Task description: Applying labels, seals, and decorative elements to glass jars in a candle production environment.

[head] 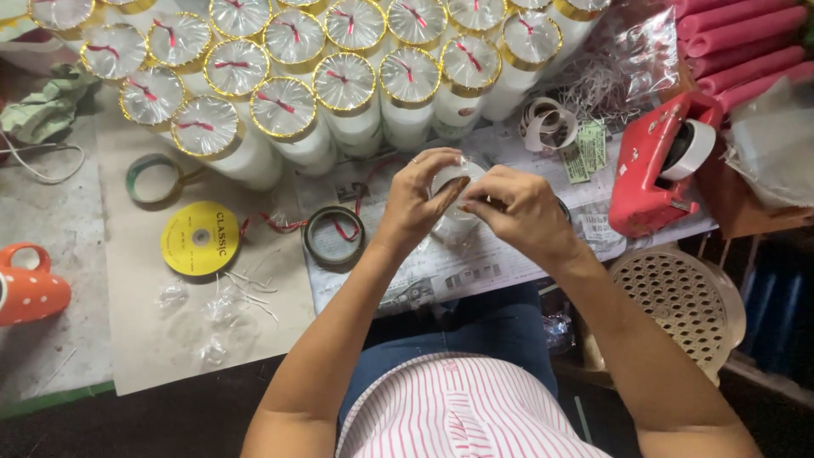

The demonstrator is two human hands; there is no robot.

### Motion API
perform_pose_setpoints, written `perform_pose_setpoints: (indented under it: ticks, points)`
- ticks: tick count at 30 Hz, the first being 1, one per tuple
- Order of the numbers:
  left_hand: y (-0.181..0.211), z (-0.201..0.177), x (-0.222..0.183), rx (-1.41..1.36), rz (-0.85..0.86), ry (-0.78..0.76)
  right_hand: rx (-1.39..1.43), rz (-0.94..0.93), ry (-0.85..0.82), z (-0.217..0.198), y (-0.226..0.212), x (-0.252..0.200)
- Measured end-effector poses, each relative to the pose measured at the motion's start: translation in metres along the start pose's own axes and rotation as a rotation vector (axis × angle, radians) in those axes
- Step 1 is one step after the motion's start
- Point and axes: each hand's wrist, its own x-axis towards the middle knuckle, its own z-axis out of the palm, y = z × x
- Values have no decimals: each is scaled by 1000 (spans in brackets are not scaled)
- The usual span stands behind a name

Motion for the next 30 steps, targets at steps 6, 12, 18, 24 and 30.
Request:
perform_pose_setpoints:
  ticks: [6, 12, 18, 24, 30]
  points:
    - [29, -5, -11, 71, 21, -48, 90, 202, -233, -17, 5, 29]
    - [34, -3, -13, 32, 5, -18, 91, 324, -319, -23, -2, 36]
    - [23, 1, -14, 7, -48, 1, -20, 261, 182, -74, 43, -36]
    - [41, 1, -15, 122, -67, 22, -418, 715, 617, -150, 267, -174]
    - [49, 7, -18, 119, -93, 77, 242, 1092, 556, -146, 236, -148]
